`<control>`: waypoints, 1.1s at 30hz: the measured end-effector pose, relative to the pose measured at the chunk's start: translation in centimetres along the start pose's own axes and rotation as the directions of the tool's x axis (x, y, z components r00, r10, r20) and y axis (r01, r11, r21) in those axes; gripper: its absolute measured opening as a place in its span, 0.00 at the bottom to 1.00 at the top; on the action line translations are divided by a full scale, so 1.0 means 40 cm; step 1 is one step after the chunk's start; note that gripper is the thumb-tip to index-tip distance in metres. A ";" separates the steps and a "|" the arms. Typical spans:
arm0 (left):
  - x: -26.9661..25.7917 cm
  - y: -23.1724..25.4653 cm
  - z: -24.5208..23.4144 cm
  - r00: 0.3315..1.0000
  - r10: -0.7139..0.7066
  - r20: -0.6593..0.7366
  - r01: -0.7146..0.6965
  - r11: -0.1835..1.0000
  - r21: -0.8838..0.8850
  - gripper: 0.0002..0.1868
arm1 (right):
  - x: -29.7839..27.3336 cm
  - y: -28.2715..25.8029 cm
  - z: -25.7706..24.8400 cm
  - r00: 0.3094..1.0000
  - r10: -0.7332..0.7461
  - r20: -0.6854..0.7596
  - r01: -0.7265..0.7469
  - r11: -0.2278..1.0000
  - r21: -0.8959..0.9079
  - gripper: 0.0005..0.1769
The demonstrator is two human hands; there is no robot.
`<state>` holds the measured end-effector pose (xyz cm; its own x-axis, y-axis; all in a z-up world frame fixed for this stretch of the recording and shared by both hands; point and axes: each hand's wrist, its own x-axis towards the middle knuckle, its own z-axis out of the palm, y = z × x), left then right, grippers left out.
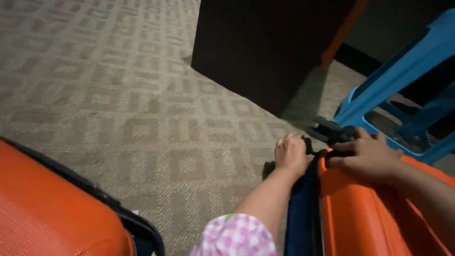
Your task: The person packs a suitcase by organizing black plastic-wrapped items, placing a blue strap inside, and securing internal straps before closing and zipping the orange luggage.
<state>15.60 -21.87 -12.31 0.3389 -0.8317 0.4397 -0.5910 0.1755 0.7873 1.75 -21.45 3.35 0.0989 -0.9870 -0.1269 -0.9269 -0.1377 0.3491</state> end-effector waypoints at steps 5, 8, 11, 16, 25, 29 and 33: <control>0.034 -0.041 0.068 0.997 0.056 -0.060 -0.055 0.998 0.021 0.16 | -0.038 -0.030 -0.025 1.000 0.015 -0.010 -0.014 0.998 0.055 0.40; 0.055 -0.008 0.063 0.987 -0.156 0.023 0.157 0.987 -0.033 0.09 | -0.030 -0.030 -0.017 1.000 -0.001 -0.028 0.004 0.996 0.087 0.39; 0.049 0.032 0.035 0.949 -0.301 0.099 0.315 0.930 -0.190 0.09 | -0.053 -0.040 -0.028 0.999 0.012 -0.034 -0.010 0.998 0.063 0.39; 0.029 0.015 0.004 0.990 -0.144 0.003 0.144 0.982 -0.118 0.08 | -0.068 -0.048 -0.036 0.999 0.002 -0.052 0.004 0.994 0.113 0.39; -0.091 -0.019 -0.167 0.950 0.304 0.077 -0.299 0.952 -0.073 0.08 | -0.071 -0.046 -0.034 0.997 -0.022 -0.070 0.030 0.993 0.114 0.40; -0.194 -0.016 -0.236 0.928 0.335 0.165 -0.296 0.929 -0.222 0.06 | -0.089 -0.053 -0.034 0.995 -0.025 -0.101 0.043 0.983 0.178 0.35; -0.265 0.033 -0.294 0.942 0.299 0.151 -0.268 0.943 -0.200 0.06 | -0.113 -0.050 -0.024 0.991 -0.011 -0.133 0.042 0.973 0.228 0.31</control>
<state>19.82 -6.65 -10.84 0.0321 -0.8104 0.5850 -0.5013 0.4933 0.7109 3.48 -16.78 4.12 0.1566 -0.9876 -0.0066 -0.9801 -0.1563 0.1223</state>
